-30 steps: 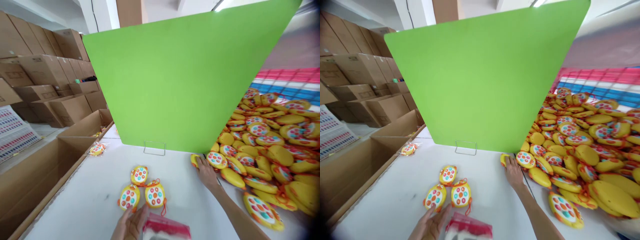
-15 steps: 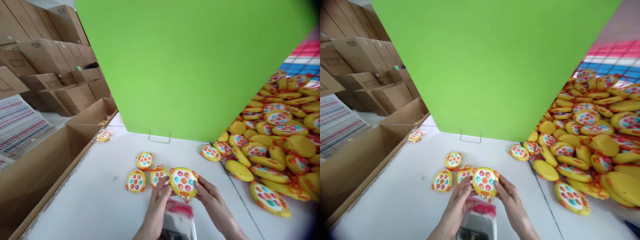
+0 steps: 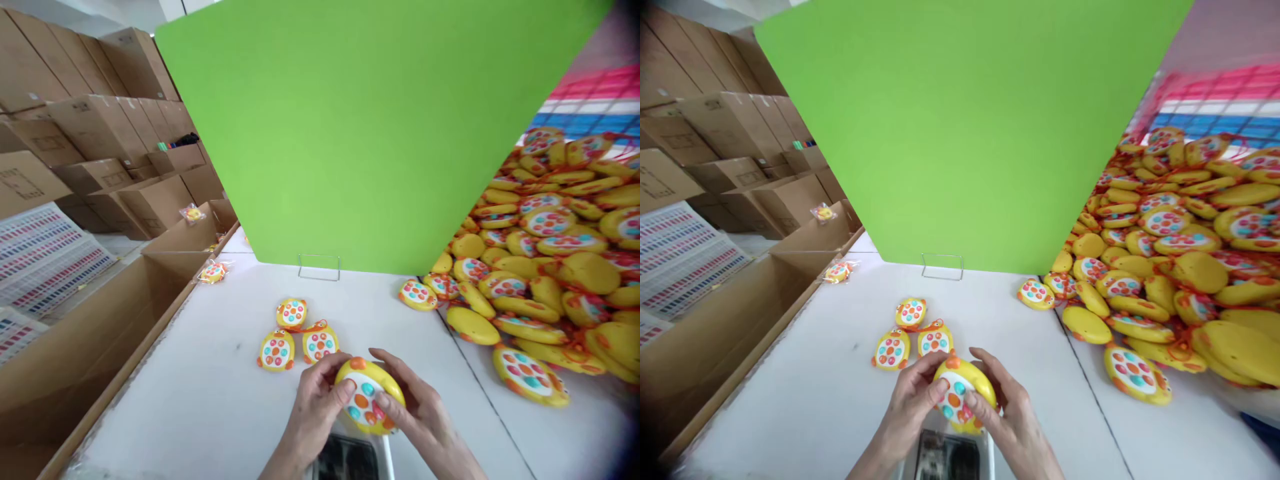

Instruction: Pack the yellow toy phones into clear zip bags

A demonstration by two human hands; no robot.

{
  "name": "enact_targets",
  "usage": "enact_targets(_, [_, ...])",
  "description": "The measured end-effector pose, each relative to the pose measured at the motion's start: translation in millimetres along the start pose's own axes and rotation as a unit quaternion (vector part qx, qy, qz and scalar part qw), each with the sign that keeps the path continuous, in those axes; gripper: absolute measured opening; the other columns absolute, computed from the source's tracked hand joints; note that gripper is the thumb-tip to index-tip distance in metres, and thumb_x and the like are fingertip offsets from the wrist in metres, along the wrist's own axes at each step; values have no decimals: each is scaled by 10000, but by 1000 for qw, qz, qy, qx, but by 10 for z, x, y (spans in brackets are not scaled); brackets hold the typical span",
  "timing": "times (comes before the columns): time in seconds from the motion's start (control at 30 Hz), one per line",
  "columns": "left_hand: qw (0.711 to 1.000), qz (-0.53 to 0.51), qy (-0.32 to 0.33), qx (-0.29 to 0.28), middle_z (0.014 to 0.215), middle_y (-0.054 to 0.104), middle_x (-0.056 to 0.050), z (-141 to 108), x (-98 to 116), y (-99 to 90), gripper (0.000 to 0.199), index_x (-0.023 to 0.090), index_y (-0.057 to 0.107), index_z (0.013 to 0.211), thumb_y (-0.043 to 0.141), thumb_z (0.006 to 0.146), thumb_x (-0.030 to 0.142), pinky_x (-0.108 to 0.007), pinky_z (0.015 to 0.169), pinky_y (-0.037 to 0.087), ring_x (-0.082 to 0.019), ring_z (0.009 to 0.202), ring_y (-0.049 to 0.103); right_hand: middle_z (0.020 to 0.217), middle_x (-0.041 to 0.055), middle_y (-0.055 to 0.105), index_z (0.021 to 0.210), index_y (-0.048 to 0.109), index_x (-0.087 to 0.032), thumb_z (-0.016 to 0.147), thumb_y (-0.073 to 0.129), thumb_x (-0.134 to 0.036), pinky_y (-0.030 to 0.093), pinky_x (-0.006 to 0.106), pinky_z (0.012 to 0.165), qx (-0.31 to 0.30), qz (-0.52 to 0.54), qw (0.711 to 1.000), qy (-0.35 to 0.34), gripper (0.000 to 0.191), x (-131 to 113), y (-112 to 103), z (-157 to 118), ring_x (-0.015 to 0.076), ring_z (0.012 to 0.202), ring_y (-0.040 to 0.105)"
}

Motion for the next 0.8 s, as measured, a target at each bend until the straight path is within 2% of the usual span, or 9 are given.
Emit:
enact_targets(0.07, [1000,14,25,-2,958,671,-82,-75,50,27,344,175,666,1018,718,729,354,-287,797,468,-235,912,602,1068,75,686,1136,596,-213,767,646,-484,540,269,809,11,-1,1000,-25,460,-6,-26,-69,235,965,655])
enact_targets(0.17, [999,38,22,-13,1003,658,-103,-191,96,68,378,166,665,1039,728,718,356,-317,852,456,-260,956,590,988,33,709,1021,649,-254,769,676,-398,536,232,784,3,-66,994,-90,292,-87,-62,-159,207,892,671])
enact_targets(0.3, [999,49,13,-10,1096,638,-121,-310,99,88,453,167,655,1089,756,687,352,-342,906,439,-299,1038,568,962,22,712,1018,658,-280,796,654,-375,535,223,759,0,-86,987,-138,242,-166,-71,-249,201,864,670])
enact_targets(0.47, [1000,11,7,8,1017,647,-103,-353,42,102,391,169,619,1072,725,732,330,-321,827,474,-258,947,594,1091,62,675,1152,589,-239,772,656,-455,532,255,809,-27,-38,995,-93,443,-79,-3,-261,238,970,647])
enact_targets(0.57, [1000,-8,-5,8,1006,646,-102,-356,26,123,383,168,599,1034,739,720,338,-308,792,489,-246,921,603,973,51,690,1111,583,-214,816,590,-474,534,254,760,-45,-40,997,-42,393,-65,24,-231,221,896,649])
enact_targets(0.67, [1000,6,-23,7,977,662,-107,-368,27,116,392,160,608,1009,760,696,341,-294,744,501,-242,877,621,934,47,693,1109,581,-197,837,541,-504,531,265,724,-98,-39,994,-12,413,-123,55,-206,210,837,642])
enact_targets(0.73, [999,8,-46,10,1013,662,-118,-381,13,95,435,157,614,1057,772,685,316,-297,751,503,-250,894,627,991,62,696,1153,569,-188,847,498,-535,538,282,729,-118,-28,993,8,469,-148,58,-197,213,849,647])
enact_targets(0.8, [997,-9,-72,20,1056,652,-126,-393,-25,78,486,161,601,1121,769,689,308,-303,745,512,-255,902,632,1108,88,676,1208,555,-178,850,464,-568,532,308,808,-103,-12,994,35,537,-142,33,-194,232,971,636])
Point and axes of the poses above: each hand's wrist, its own z-axis towards the middle knuckle, its own y-axis out of the palm, x = y × z, the point moved 4 cm from there along z, towards the middle knuckle
